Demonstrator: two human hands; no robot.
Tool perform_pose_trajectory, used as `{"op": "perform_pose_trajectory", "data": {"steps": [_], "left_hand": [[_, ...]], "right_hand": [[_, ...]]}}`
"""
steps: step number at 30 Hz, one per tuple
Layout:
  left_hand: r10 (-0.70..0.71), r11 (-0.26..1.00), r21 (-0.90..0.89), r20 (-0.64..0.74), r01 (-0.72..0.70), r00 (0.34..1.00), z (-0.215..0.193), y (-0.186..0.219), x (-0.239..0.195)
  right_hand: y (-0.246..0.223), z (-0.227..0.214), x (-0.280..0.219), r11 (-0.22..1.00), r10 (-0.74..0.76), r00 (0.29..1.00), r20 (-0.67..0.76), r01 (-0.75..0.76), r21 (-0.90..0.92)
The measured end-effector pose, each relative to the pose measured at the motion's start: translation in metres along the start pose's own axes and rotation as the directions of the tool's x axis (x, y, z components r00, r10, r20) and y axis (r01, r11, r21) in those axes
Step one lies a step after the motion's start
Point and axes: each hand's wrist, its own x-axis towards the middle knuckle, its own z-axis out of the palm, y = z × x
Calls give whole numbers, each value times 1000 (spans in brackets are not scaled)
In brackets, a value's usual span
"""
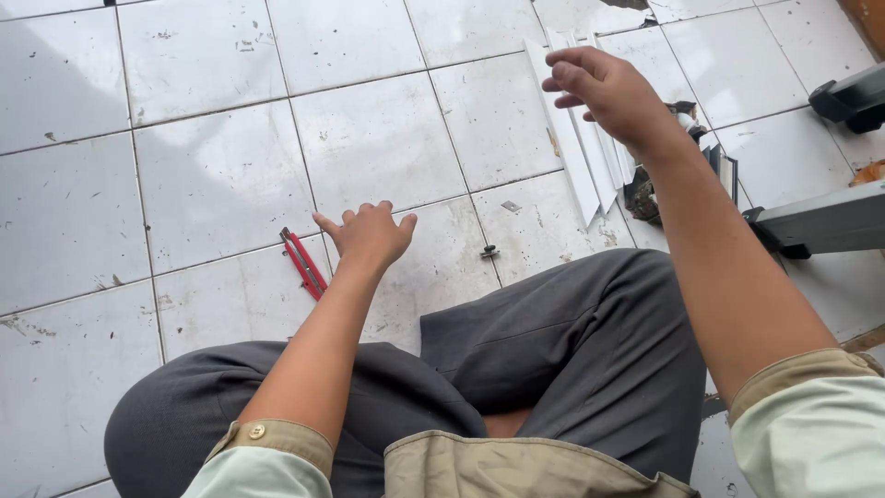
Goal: Assembling plastic frame components by applying adhesive and joining the corners
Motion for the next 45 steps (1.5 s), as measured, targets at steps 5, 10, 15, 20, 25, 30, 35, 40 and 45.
{"op": "perform_pose_trajectory", "data": {"steps": [5, 10, 15, 20, 25, 30, 35, 40, 45], "left_hand": [[105, 994, 16, 34, -105, 994, -4, 14, -10], [-50, 998, 38, 182, 44, 982, 5, 6, -3], [-34, 999, 44, 223, 24, 974, 6, 15, -9], [-54, 997, 57, 242, 42, 969, 1, 21, -9], [-73, 995, 79, 254, 54, 965, 4, 19, -7], [-41, 999, 26, 238, 36, 970, -4, 24, -11], [98, 994, -64, 143, -90, 985, -45, 38, -30], [288, 908, -281, -115, -310, 951, -131, 41, -122], [99, 828, -515, -254, -221, 962, -121, -35, -123]], "right_hand": [[183, 2, 8, 823, 268, 847, -460, -449, -347], [251, -11, 20, 726, 458, 807, -371, -581, -367], [199, 5, 5, 647, 547, 782, -298, -621, -442], [160, 13, 7, 600, 544, 805, -236, -569, -562], [163, 26, 15, 492, 557, 810, -183, -499, -714], [150, 32, 6, 511, 603, 781, -161, -533, -674], [92, 24, -8, 671, 520, 834, -183, -532, -517], [105, 46, -6, 866, 417, 899, -135, -438, -241], [-25, 83, -57, 915, 265, 956, 127, -207, -346]]}}
